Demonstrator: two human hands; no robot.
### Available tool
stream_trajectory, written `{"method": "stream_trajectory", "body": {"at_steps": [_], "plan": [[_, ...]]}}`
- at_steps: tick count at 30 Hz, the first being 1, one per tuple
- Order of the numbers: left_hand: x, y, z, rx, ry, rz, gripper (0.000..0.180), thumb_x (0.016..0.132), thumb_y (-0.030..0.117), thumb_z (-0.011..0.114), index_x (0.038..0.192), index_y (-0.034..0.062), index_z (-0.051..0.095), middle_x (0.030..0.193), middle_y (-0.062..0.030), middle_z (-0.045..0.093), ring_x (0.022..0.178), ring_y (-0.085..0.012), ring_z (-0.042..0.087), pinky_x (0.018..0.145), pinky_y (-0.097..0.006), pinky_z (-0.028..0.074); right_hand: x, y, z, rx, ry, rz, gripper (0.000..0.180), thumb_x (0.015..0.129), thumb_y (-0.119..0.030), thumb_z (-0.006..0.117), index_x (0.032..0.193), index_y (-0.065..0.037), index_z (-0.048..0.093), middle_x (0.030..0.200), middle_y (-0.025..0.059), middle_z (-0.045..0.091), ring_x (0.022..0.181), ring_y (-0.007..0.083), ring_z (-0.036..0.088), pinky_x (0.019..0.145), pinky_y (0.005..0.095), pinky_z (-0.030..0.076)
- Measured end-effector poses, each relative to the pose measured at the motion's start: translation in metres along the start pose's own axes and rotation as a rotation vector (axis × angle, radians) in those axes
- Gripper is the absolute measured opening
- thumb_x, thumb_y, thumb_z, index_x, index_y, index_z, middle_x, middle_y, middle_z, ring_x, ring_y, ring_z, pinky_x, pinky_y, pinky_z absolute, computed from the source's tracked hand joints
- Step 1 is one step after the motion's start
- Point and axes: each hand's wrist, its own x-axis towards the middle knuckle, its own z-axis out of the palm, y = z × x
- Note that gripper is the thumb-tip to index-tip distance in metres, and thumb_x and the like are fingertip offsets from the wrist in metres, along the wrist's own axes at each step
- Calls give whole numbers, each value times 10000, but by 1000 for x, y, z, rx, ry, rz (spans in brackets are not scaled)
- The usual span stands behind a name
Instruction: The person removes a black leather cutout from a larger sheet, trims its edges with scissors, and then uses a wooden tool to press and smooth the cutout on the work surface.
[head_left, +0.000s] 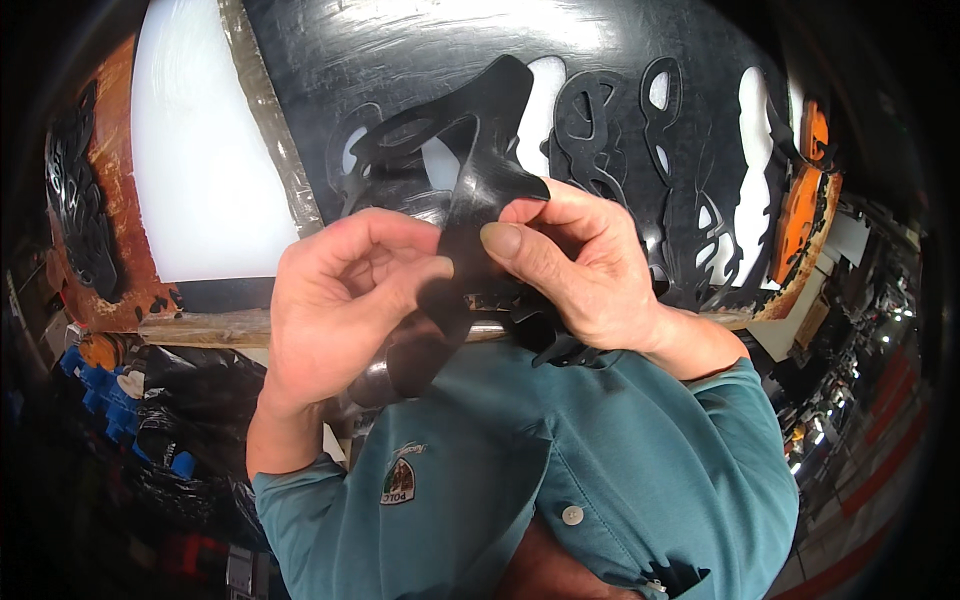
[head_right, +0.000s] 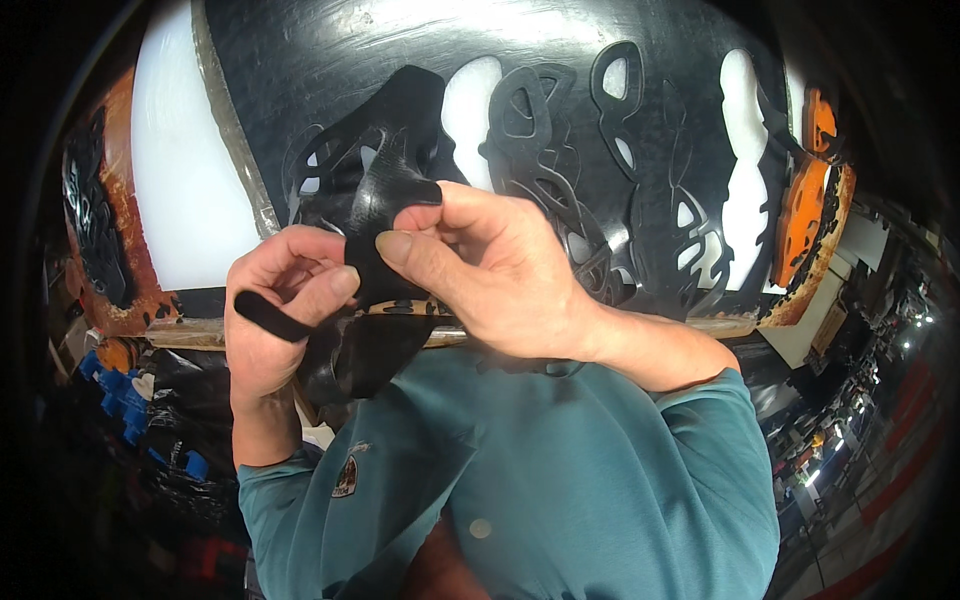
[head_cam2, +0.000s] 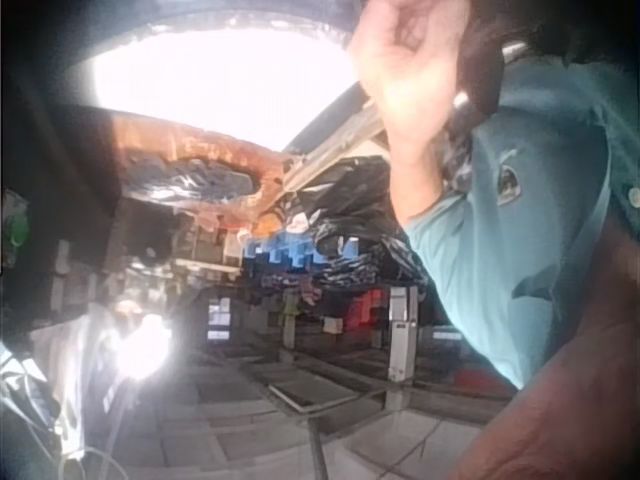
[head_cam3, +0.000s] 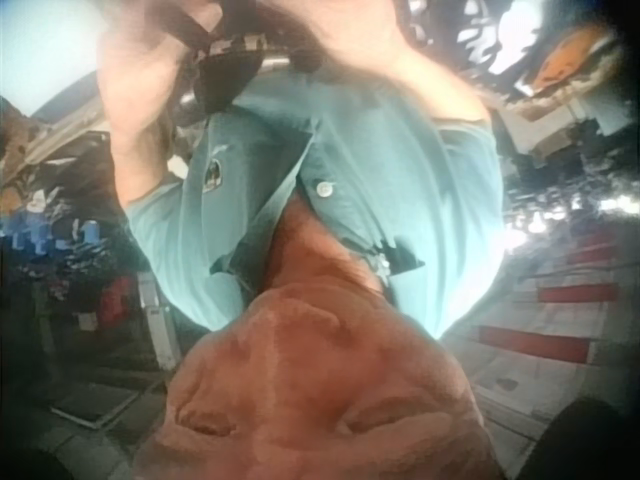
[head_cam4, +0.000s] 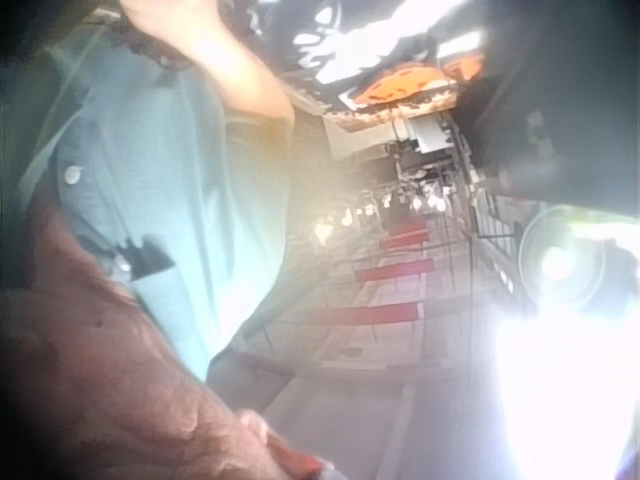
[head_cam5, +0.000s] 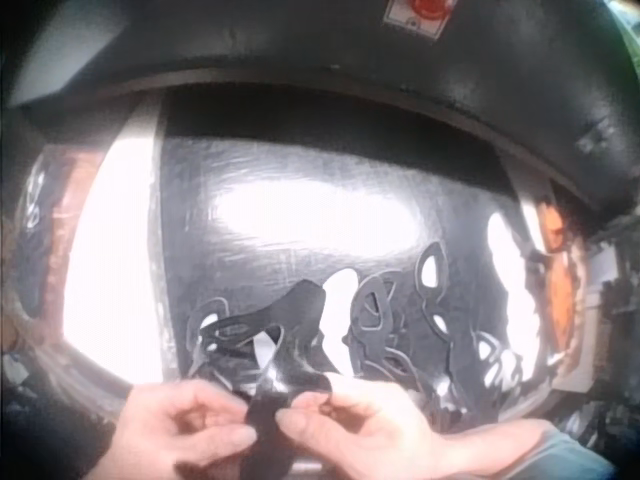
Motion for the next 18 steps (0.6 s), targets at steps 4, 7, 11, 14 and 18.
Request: {"method": "stream_trajectory", "body": {"at_steps": [4, 7, 11, 14, 18], "plan": [[-1, -2, 1, -5, 47, 67, 148, 979, -58, 685, 1124, -67, 660, 1001, -100, 743, 885, -125, 715, 777, -249, 580, 7, 14, 2, -347, -85, -215, 150, 980, -146, 735, 965, -15, 664, 784, 27, 641, 745, 96, 596, 630, 298, 481], [0, -3, -2, -54, 38, 6, 85, 1019, -15, 631, 1096, -48, 642, 929, -78, 694, 842, -114, 647, 772, -249, 519, 11, 16, -3, -447, -162, -357, 147, 989, -135, 707, 923, -12, 661, 779, 27, 640, 738, 95, 589, 634, 299, 478], [1, -2, -17, -209, -133, -15, 170, 1049, 140, 587, 1054, -29, 613, 831, -57, 582, 739, -121, 506, 687, -273, 412, 7, 8, -13, -7, -186, 21, 162, 999, -105, 657, 876, 0, 653, 788, 21, 649, 738, 83, 581, 639, 293, 470], [-3, -1, -29, -81, -159, -41, 276, 996, 243, 669, 948, -17, 591, 740, -42, 497, 645, -139, 458, 585, -293, 363, 12, 2, -29, -78, -295, -114, 156, 988, -47, 608, 842, 3, 635, 799, 19, 637, 732, 79, 565, 634, 289, 446], [-11, 1, -34, 45, -142, -26, 268, 986, 237, 682, 966, -20, 608, 789, -62, 554, 678, -132, 484, 612, -281, 378, 20, 6, -40, -158, -385, -265, 142, 961, -20, 632, 820, 0, 626, 780, 30, 621, 706, 93, 561, 623, 285, 434]]}}
